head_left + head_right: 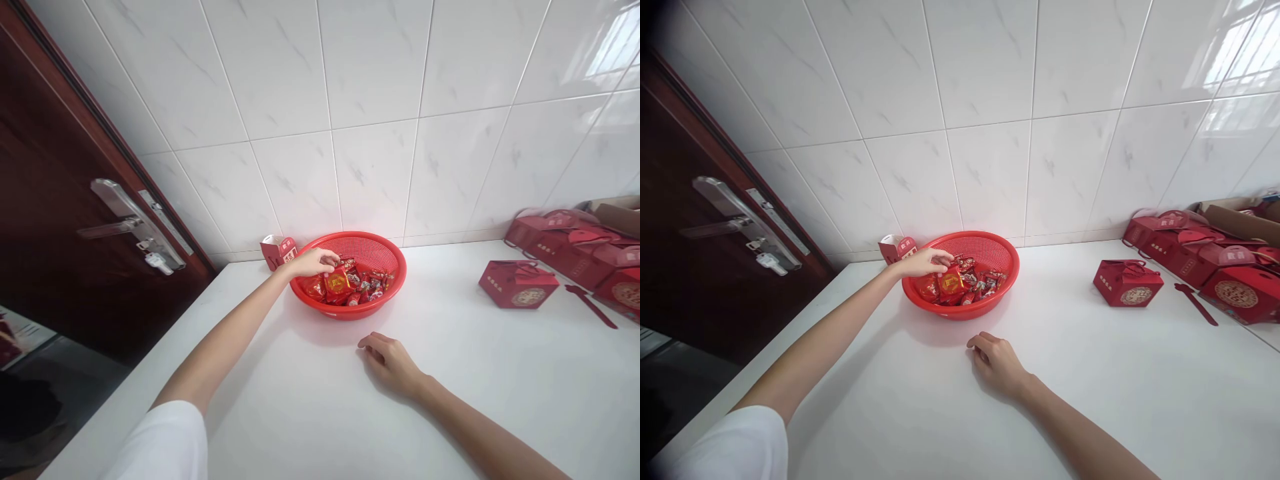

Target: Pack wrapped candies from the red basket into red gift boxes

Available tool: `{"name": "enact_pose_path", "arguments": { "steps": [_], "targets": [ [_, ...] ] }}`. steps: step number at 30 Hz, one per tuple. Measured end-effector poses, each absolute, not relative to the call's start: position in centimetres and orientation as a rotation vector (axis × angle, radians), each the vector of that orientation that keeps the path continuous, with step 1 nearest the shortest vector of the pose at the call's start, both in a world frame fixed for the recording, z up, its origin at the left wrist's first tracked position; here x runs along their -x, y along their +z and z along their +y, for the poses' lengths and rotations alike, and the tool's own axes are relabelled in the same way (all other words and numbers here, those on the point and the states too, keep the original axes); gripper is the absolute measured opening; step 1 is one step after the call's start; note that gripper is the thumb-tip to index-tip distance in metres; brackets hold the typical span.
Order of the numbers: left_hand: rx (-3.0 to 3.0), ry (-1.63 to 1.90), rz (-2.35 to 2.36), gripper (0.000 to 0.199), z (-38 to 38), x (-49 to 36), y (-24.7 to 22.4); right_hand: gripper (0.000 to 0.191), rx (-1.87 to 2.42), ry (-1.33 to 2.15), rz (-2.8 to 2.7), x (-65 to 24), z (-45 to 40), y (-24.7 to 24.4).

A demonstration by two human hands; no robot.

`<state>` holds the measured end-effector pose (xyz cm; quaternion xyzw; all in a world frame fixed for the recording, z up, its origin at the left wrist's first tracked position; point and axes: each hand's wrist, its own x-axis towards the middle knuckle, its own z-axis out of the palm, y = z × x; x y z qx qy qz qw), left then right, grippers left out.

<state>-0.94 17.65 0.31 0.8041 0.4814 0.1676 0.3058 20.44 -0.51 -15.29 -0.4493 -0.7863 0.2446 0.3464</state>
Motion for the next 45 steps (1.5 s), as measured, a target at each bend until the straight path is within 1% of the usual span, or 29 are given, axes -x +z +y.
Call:
{"name": "enact_pose_path", "arguments": {
  "steps": [4, 8, 13, 16, 19, 21, 24, 25, 26, 28, 29, 30, 32, 36, 38, 42, 44, 45],
  "targets": [
    [-2.19, 0.447, 1.297, 0.045, 15.6, 2.0, 0.3, 0.023, 1.154, 0.631, -2.043, -20.4, -0.5, -15.3],
    [-2.251, 0.486, 1.28, 0.051, 11.6, 4.9, 1.0, 0.023, 1.145, 0.636, -2.028, -20.4, -0.4, -15.5],
    [-2.187, 0.581, 1.332, 0.046, 7.6, 9.0, 1.0, 0.022, 1.148, 0.658, -2.026, -20.5, -0.3, -15.6],
    [-2.133, 0.67, 1.356, 0.046, 7.3, 9.7, 0.4, 0.02, 1.149, 0.66, -2.028, -20.5, -0.3, -15.5],
    [-2.216, 0.717, 1.289, 0.038, 8.3, 8.3, 0.0, 0.021, 1.15, 0.659, -2.027, -20.5, -0.2, -15.6],
    [-2.358, 0.63, 1.226, 0.032, 9.4, 6.4, 0.0, 0.021, 1.148, 0.663, -2.024, -20.6, -0.1, -15.7],
    [-2.56, 0.259, 1.204, 0.032, 11.5, 2.8, 0.0, 0.021, 1.14, 0.672, -2.026, -20.7, 0.0, -15.7],
    [-2.571, 0.195, 1.198, 0.035, 12.3, 1.7, -0.1, 0.021, 1.139, 0.679, -2.025, -20.7, 0.0, -15.7],
    [-2.58, 0.128, 1.194, 0.043, 13.1, 0.6, -0.2, 0.021, 1.138, 0.689, -2.022, -20.7, 0.0, -15.7],
    [-2.59, -0.064, 1.202, 0.066, 14.3, -1.1, -0.6, 0.021, 1.137, 0.711, -2.014, -20.6, -0.1, -15.6],
    [-2.587, -0.128, 1.212, 0.073, 14.8, -1.7, -0.9, 0.021, 1.139, 0.721, -2.009, -20.6, -0.1, -15.6],
    [-2.584, -0.178, 1.222, 0.077, 15.2, -2.3, -1.2, 0.021, 1.141, 0.729, -2.005, -20.5, -0.2, -15.5],
    [-2.579, -0.209, 1.238, 0.075, 15.5, -2.9, -1.6, 0.021, 1.145, 0.74, -1.999, -20.5, -0.2, -15.5],
    [-2.573, -0.095, 1.261, 0.051, 15.6, -2.8, -1.9, 0.019, 1.143, 0.778, -1.972, -20.6, -0.1, -15.5],
    [-2.55, 0.018, 1.283, 0.043, 15.5, -2.5, -1.7, 0.019, 1.143, 0.807, -1.946, -20.6, 0.0, -15.5],
    [-2.486, 0.287, 1.3, 0.043, 15.1, -1.7, -0.5, 0.015, 1.157, 0.886, -1.864, -20.5, -0.1, -15.4],
    [-2.478, 0.427, 1.205, 0.043, 14.4, -1.3, 0.1, 0.015, 1.167, 0.933, -1.822, -20.5, 0.0, -15.3],
    [-2.48, 0.504, 1.12, 0.043, 13.8, -1.2, 0.3, 0.018, 1.154, 1.001, -1.771, -20.6, 0.1, -15.1]
  ]
}}
